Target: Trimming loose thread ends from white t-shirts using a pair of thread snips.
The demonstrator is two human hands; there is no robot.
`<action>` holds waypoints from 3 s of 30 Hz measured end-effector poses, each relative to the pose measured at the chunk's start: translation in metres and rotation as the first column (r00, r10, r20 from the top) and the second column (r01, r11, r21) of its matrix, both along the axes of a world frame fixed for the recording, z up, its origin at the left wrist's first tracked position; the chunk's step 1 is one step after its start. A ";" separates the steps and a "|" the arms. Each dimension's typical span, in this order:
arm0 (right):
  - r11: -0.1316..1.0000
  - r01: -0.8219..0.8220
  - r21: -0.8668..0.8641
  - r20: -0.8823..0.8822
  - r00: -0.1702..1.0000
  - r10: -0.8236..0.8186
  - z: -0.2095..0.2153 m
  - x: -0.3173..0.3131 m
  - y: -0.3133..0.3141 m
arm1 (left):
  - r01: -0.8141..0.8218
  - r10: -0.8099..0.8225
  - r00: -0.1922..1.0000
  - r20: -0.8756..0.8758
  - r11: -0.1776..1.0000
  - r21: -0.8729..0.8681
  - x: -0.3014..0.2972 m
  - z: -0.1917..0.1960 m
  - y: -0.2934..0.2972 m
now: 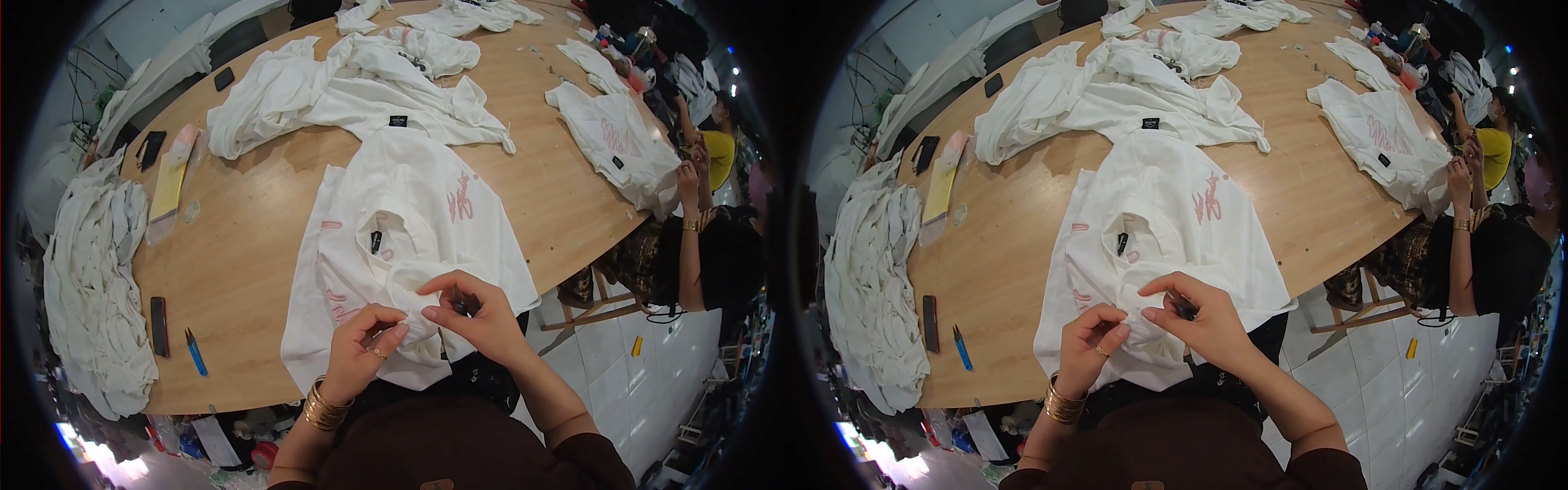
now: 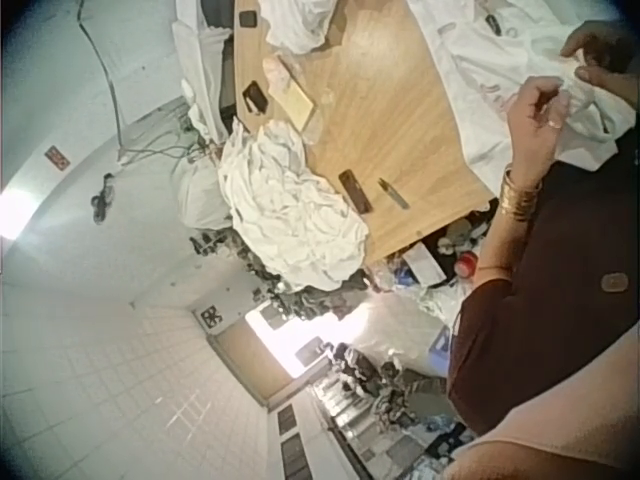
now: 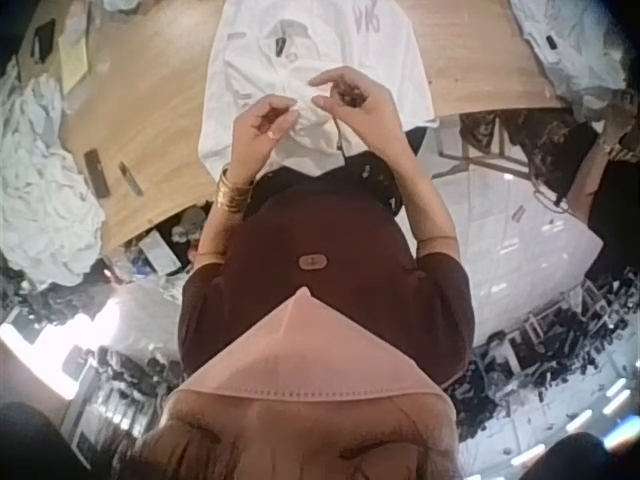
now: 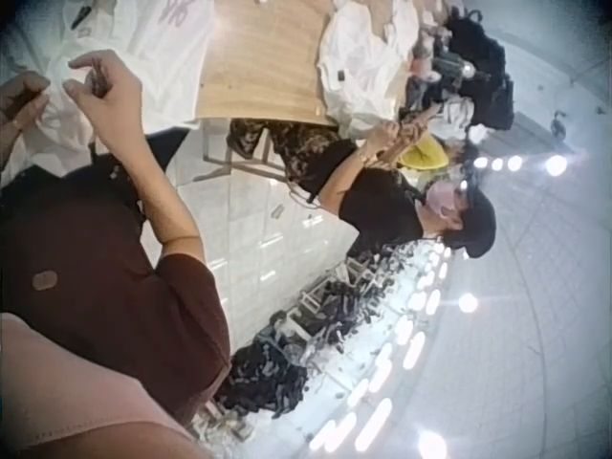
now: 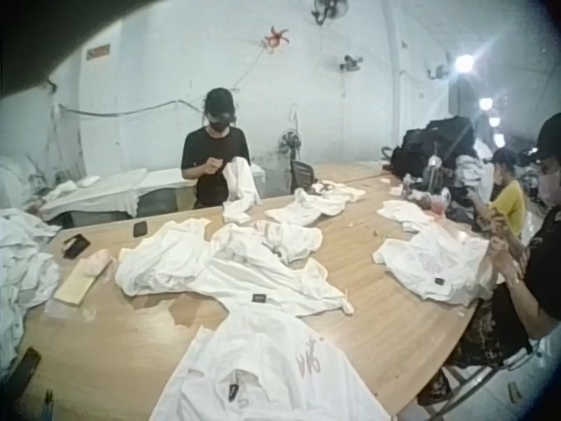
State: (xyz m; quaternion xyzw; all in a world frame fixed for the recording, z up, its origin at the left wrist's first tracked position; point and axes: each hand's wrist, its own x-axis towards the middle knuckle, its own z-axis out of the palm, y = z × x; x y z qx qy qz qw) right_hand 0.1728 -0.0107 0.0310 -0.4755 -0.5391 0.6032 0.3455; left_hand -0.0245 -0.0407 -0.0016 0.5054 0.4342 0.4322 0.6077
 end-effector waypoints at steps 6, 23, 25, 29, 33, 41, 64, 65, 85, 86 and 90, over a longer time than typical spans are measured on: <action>0.995 0.004 0.101 0.086 0.996 -0.013 0.002 -0.004 -0.007 | 0.012 -0.008 0.997 0.073 0.999 -0.047 -0.003 0.002 0.000; 0.892 -0.047 0.450 0.245 0.967 -0.073 -0.015 -0.010 -0.024 | 0.049 -0.049 0.999 0.001 0.993 -0.105 -0.002 0.009 0.013; 0.807 -0.117 0.579 0.282 0.957 -0.063 -0.021 -0.009 -0.023 | 0.095 -0.096 0.989 -0.109 0.995 -0.009 -0.007 0.005 0.018; 0.729 -0.214 0.650 0.321 0.947 -0.008 -0.025 -0.002 -0.020 | 0.214 -0.187 0.941 -0.281 0.974 0.068 -0.014 0.013 0.027; 0.624 -0.321 0.713 0.392 0.920 0.025 -0.016 0.002 -0.015 | 0.259 -0.280 0.937 -0.207 0.958 -0.124 -0.016 0.018 0.027; 0.487 -0.391 0.781 0.419 0.906 0.054 -0.014 0.009 -0.015 | 0.362 -0.257 0.929 0.266 0.779 -0.512 -0.017 0.010 0.025; 0.806 -0.222 0.549 0.213 0.969 0.122 -0.019 0.011 -0.016 | 0.130 -0.055 0.979 0.196 0.910 -0.394 0.002 0.002 0.018; 0.805 -0.223 0.549 0.214 0.969 0.122 -0.017 0.012 -0.015 | 0.117 -0.059 0.984 0.168 0.924 -0.364 0.002 0.001 0.018; 0.947 -0.090 -0.310 -0.211 0.977 0.024 -0.001 0.003 -0.009 | 0.014 0.104 0.937 -0.334 0.943 0.333 0.011 0.005 0.003; 0.947 -0.086 -0.309 -0.209 0.978 0.020 -0.003 0.004 -0.009 | 0.029 0.084 0.940 -0.330 0.946 0.322 0.011 0.004 0.004; 0.756 -0.214 -0.618 -0.531 0.823 -0.202 -0.008 0.003 -0.009 | 0.045 -0.011 0.986 -0.169 0.979 0.198 0.009 0.001 0.007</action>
